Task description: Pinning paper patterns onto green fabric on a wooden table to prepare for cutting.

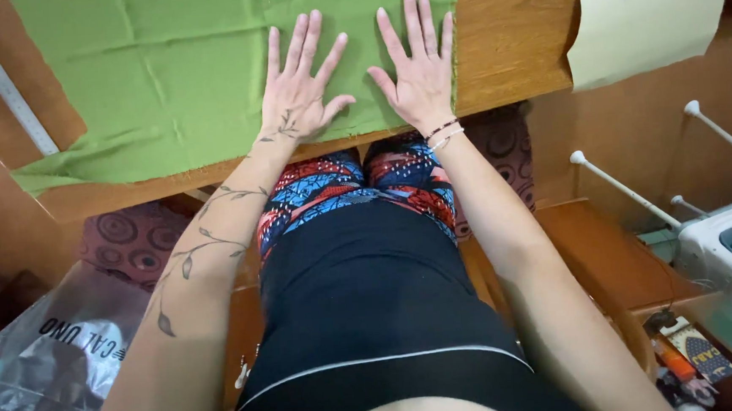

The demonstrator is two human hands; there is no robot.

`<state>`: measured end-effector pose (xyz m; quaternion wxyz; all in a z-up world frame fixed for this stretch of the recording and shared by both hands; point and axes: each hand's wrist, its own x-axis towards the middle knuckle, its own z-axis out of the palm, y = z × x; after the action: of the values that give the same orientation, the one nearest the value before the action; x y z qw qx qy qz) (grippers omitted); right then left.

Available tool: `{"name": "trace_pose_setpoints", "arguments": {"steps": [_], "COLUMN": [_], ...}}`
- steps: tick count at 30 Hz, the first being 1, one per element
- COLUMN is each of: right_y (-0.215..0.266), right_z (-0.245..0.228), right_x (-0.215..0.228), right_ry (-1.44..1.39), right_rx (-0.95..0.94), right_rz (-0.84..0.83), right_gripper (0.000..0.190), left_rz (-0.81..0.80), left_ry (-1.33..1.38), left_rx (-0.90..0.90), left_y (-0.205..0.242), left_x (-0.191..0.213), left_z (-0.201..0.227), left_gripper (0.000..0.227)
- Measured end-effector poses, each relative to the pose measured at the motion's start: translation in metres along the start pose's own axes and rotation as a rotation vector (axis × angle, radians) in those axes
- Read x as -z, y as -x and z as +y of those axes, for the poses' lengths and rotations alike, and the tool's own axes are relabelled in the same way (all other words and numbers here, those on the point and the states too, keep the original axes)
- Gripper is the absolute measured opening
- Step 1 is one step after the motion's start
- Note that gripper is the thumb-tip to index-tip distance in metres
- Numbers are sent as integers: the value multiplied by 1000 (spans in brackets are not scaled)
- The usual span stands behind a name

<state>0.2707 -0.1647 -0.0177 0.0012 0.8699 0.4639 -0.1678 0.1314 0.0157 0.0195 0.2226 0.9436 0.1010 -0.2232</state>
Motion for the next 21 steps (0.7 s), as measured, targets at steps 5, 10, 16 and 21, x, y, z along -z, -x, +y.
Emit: {"name": "trace_pose_setpoints", "arguments": {"steps": [5,10,16,21], "right_y": [5,21,49,55], "right_z": [12,56,107,141], "right_x": [-22,12,15,-44], "right_ry": [-173,-546,-606,-388], "right_rx": [-41,-245,-557,-669], "right_rz": [66,631,542,356], "right_gripper": [78,42,35,21], "left_rz": [176,739,888,696], "left_ry": [-4,221,306,219], "left_rx": [-5,162,395,348], "left_y": [7,37,86,111], "left_x": [-37,-36,-37,-58], "left_z": [-19,-35,-42,-57], "left_gripper": [99,85,80,61]}}
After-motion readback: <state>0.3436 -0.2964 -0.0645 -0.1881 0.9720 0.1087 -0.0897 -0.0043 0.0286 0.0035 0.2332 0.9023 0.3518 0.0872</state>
